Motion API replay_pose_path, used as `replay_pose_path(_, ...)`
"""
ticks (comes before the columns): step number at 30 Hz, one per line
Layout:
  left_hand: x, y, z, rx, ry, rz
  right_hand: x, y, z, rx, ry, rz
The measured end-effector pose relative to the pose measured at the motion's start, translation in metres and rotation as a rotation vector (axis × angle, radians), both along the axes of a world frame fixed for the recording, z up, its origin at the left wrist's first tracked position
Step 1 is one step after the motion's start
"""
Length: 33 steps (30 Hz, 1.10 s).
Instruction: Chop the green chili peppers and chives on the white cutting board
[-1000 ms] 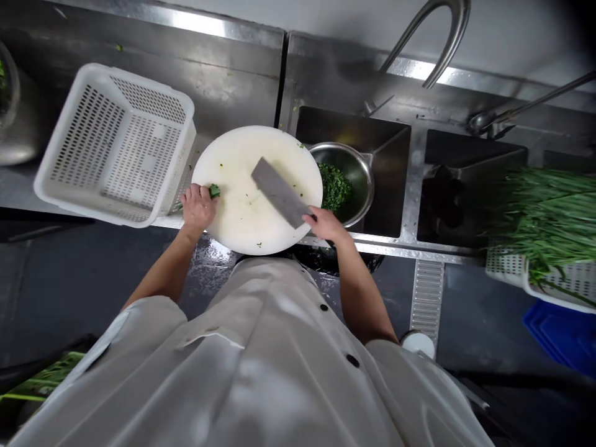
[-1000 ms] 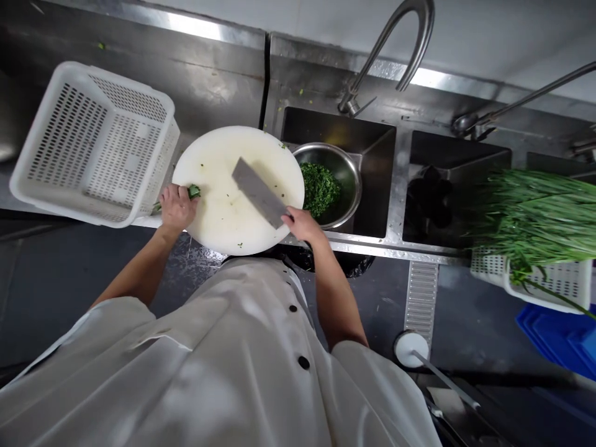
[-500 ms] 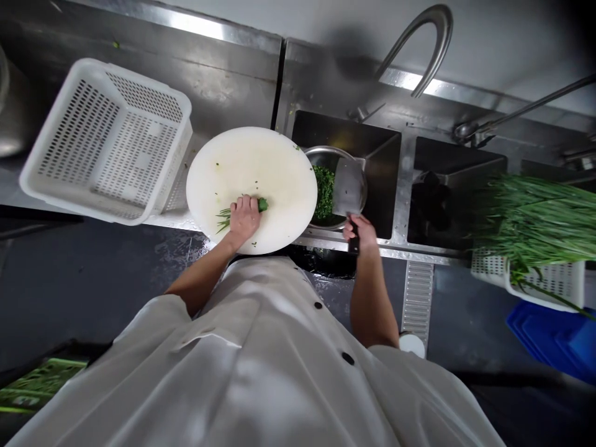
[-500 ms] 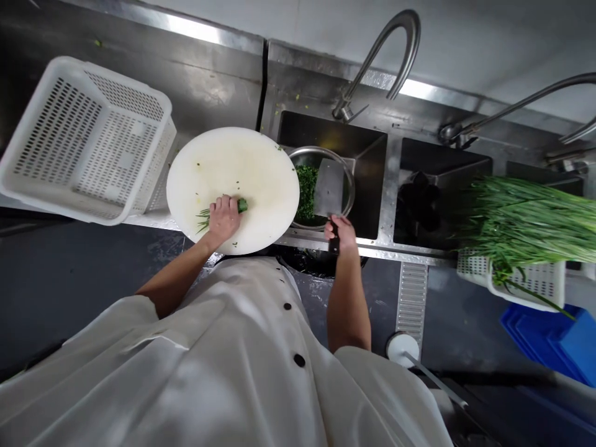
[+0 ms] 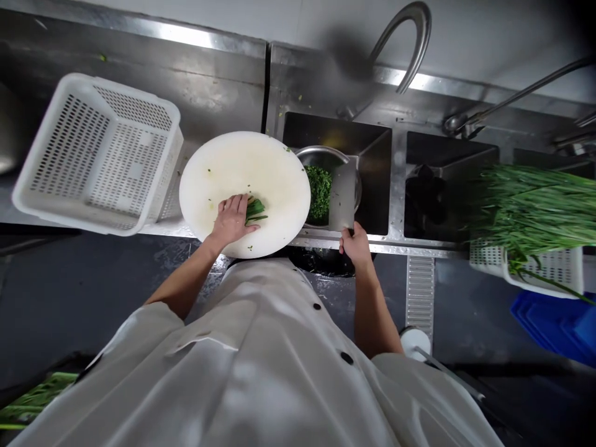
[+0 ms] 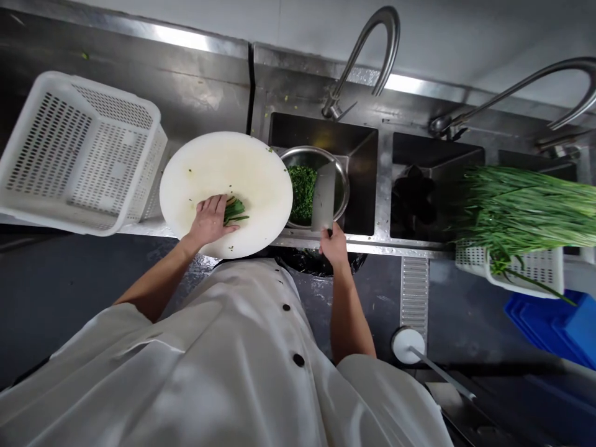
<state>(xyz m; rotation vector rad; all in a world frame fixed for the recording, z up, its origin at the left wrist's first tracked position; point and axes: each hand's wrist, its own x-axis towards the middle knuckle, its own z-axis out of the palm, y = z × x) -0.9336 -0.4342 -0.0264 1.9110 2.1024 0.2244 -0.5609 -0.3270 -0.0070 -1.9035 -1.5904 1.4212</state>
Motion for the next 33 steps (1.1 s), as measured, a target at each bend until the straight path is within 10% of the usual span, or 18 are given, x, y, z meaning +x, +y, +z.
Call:
replay_pose_path(6, 0.009, 0.005, -0.019, 0.043, -0.069, 0.010, -0.047, -0.049, 0.053, 0.058, -0.243, 0.465)
replay_pose_path(12, 0.003, 0.008, -0.017, 0.122, -0.109, 0.039, -0.107, -0.076, 0.067, 0.059, -0.593, 0.880)
replay_pose_path(27, -0.001, 0.013, -0.029, 0.207, -0.217, -0.025, -0.121, -0.073, 0.067, 0.043, -0.526, 0.956)
replay_pose_path(33, 0.004, 0.018, -0.034, 0.178, -0.155, -0.021, -0.112, -0.083, 0.104, 0.043, -0.601, 0.979)
